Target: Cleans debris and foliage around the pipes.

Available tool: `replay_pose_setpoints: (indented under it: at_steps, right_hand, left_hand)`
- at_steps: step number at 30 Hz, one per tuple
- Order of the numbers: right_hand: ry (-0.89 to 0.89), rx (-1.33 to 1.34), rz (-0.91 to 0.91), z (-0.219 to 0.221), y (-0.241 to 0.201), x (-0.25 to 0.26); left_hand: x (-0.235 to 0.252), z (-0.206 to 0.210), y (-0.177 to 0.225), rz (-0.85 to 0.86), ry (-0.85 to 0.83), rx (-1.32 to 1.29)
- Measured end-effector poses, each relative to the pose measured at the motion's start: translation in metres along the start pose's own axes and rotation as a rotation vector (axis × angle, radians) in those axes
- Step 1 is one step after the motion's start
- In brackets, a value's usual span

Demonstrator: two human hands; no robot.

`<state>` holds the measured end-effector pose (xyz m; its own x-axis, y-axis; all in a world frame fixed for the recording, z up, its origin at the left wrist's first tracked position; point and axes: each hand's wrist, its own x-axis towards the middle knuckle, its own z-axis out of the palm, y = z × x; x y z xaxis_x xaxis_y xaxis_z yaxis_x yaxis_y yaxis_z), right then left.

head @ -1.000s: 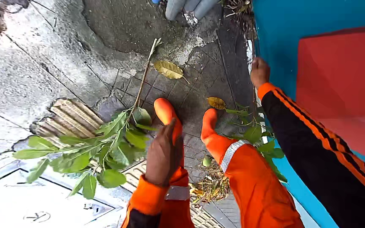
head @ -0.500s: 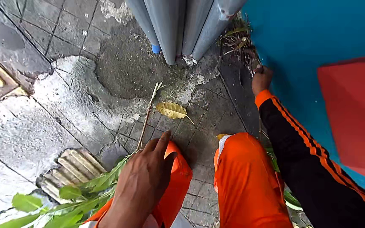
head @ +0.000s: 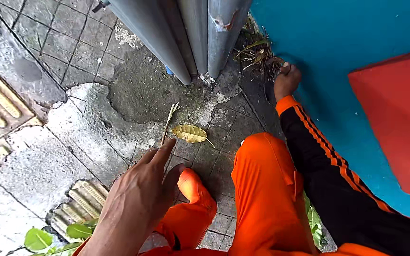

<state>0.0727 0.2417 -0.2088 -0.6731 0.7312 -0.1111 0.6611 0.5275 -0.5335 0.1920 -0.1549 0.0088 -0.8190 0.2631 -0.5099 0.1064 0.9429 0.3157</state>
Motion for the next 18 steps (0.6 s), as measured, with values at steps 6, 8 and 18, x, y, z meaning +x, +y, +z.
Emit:
replay_pose_setpoints:
  at_steps: [6, 8, 18]
  right_hand:
    - [0.045, 0.028, -0.047, 0.007, -0.013, 0.016]
    - [0.071, 0.012, -0.076, 0.013, -0.025, 0.022]
    - [0.194, -0.073, -0.124, 0.061, -0.053, 0.043]
  left_hand:
    - [-0.002, 0.003, 0.011, 0.026, 0.004, 0.013]
    - [-0.001, 0.003, 0.009, 0.01, -0.006, -0.004]
    - [-0.005, 0.004, -0.006, -0.07, 0.015, 0.026]
